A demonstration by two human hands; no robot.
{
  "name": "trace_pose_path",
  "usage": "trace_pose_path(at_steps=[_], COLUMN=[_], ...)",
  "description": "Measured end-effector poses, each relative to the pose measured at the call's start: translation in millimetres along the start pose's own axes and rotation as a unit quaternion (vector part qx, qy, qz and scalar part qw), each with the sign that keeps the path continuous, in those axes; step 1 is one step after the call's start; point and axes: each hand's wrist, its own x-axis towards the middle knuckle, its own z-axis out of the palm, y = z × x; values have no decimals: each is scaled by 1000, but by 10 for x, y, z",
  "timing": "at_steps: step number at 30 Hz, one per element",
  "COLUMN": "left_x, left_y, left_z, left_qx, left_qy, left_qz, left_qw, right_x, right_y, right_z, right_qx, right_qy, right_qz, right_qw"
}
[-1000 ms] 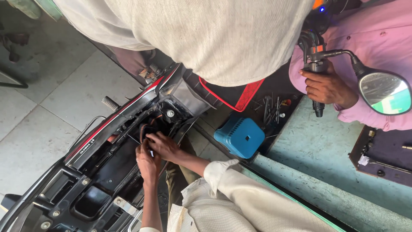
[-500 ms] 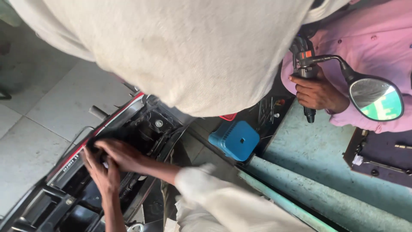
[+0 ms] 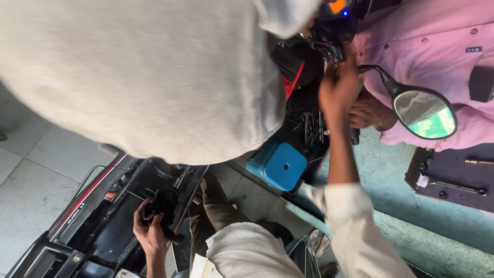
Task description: Repairing the internal components of a motorcycle, specifically working inside the seat area.
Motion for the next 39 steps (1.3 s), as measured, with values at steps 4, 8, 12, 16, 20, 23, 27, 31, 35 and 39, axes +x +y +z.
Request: trace_pose_path(at_steps=[4,8,12,16,20,23,27,31,35,39], left_x=[22,-15,-47,-84,-78,-154,-219,-177,-174,-214], left_y=[-166,-70,-4,-10,-37,27,148,62,214,263], left_z=[-122,-81,-48,17,63,108,183,168,286,385], left_qx=[75,27,59,38,58,70,39,0,3,55], left_qy=[5,10,32,37,12,9,19,18,-10,-74], left_qz=[42,56,59,46,66,75,86,70,71,36], left_qw=[996,998,996,998,996,995,995,997,997,995], right_x=[796,996,1039,1138,1183,829,-275,-1833,-2397,-2860], right_y=[1353,1174,498,1249,1122,831,-197,-320,-1086,-1556], right_z=[813,954,676,1007,928,714,367,930,677,714], right_qx=[-32,-94,-47,-100,-115,-68,187,542,284,311], right_qy=[-8,-35,-97,-5,-38,-63,-121,-338,-434,-505], right_qz=[-123,-23,109,-39,8,19,-15,231,-71,-212], right_qw=[992,995,988,994,993,995,975,734,852,777])
